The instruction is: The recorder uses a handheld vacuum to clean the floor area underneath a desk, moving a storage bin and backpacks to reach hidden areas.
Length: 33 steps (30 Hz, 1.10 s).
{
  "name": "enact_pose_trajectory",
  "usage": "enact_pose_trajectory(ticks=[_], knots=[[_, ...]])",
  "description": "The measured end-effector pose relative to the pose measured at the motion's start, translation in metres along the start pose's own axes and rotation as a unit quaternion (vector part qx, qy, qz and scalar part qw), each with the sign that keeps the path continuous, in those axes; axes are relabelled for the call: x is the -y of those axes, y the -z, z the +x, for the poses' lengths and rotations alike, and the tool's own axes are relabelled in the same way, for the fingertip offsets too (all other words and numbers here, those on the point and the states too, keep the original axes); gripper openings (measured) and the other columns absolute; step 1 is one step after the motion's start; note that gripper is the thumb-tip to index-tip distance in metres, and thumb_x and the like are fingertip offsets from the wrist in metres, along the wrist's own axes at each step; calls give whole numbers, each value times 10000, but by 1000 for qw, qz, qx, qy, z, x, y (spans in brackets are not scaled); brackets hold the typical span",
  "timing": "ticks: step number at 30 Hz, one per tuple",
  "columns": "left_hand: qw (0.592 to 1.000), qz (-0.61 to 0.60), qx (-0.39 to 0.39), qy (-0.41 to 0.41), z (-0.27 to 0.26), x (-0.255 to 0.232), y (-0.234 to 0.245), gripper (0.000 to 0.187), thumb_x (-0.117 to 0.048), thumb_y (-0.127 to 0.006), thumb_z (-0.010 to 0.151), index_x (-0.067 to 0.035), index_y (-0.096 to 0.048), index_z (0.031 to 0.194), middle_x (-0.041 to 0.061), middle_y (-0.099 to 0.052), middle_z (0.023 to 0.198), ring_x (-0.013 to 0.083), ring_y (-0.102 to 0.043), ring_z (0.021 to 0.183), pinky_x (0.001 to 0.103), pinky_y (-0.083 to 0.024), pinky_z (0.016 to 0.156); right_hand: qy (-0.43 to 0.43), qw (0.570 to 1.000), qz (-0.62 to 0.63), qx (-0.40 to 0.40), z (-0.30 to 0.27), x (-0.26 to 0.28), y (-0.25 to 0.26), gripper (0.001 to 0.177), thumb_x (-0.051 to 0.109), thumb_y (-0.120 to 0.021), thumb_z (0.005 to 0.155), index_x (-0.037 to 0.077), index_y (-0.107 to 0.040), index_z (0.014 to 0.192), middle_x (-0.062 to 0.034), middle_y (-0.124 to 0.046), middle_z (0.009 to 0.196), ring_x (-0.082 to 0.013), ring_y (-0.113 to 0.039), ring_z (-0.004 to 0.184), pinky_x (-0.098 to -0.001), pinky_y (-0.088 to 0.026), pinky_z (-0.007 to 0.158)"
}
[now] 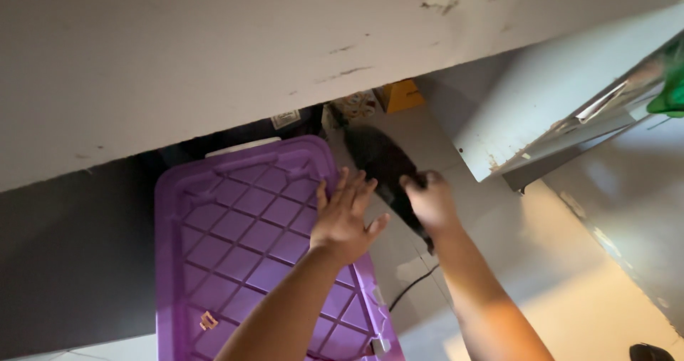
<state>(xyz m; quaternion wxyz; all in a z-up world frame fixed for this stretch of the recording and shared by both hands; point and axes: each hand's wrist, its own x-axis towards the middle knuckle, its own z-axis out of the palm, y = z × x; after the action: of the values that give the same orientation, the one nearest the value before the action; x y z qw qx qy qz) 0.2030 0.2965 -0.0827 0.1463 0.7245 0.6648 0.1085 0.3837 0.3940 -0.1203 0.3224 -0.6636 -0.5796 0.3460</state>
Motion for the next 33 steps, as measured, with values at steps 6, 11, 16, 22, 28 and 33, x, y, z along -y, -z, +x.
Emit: enact_pose_trajectory(ticks=[6, 11, 16, 22, 28, 33], knots=[[1000, -21, -16, 0, -2, 3, 0, 767, -604, -475, 944, -180, -298, 1559, 86, -206, 1657, 300, -69, 1551, 601, -19, 1211, 103, 991, -64, -61, 65, -14, -49, 485, 405, -708, 891, -52, -690, 1051, -305, -711, 937, -476, -691, 941, -509, -544, 838], [1000, -18, 5, 18, -4, 0, 10, 783, -610, -479, 939, -200, -267, 1572, 78, -178, 1680, 295, -56, 1569, 584, -19, 1226, 135, 984, -106, -54, 141, -29, -100, 500, 403, -697, 935, -81, -689, 1059, -328, -695, 976, -493, -682, 959, -522, -545, 854], [998, -5, 55, 32, -3, 1, 22, 806, -643, -399, 955, -220, -161, 1598, 74, -61, 1699, 294, 0, 1559, 579, 14, 1216, 255, 963, -82, -39, 141, 15, -126, 427, 282, -657, 886, -71, -713, 1121, -330, -710, 1019, -494, -682, 976, -523, -546, 870], [997, -5, 74, 31, -6, 4, 27, 785, -631, -362, 974, -212, -154, 1604, 84, -49, 1700, 291, 16, 1570, 566, 28, 1228, 138, 984, -102, -46, 203, -21, -159, 434, 305, -734, 871, -93, -699, 1043, -318, -709, 968, -455, -706, 927, -490, -575, 794], [998, -3, 59, 30, -7, 10, 20, 804, -645, -370, 962, -207, -183, 1610, 75, -78, 1707, 289, -1, 1581, 558, 19, 1243, 112, 987, -112, -13, 163, -48, -110, 448, 341, -655, 937, -96, -709, 1017, -312, -717, 955, -453, -716, 952, -514, -567, 797], [997, -43, 53, 23, -5, 10, 18, 807, -631, -395, 941, -198, -198, 1593, 54, -97, 1686, 285, 30, 1561, 572, 31, 1211, 223, 950, -199, -85, 81, -116, -85, 426, 313, -658, 1000, -100, -647, 1102, -338, -684, 1016, -518, -653, 946, -552, -527, 846]])
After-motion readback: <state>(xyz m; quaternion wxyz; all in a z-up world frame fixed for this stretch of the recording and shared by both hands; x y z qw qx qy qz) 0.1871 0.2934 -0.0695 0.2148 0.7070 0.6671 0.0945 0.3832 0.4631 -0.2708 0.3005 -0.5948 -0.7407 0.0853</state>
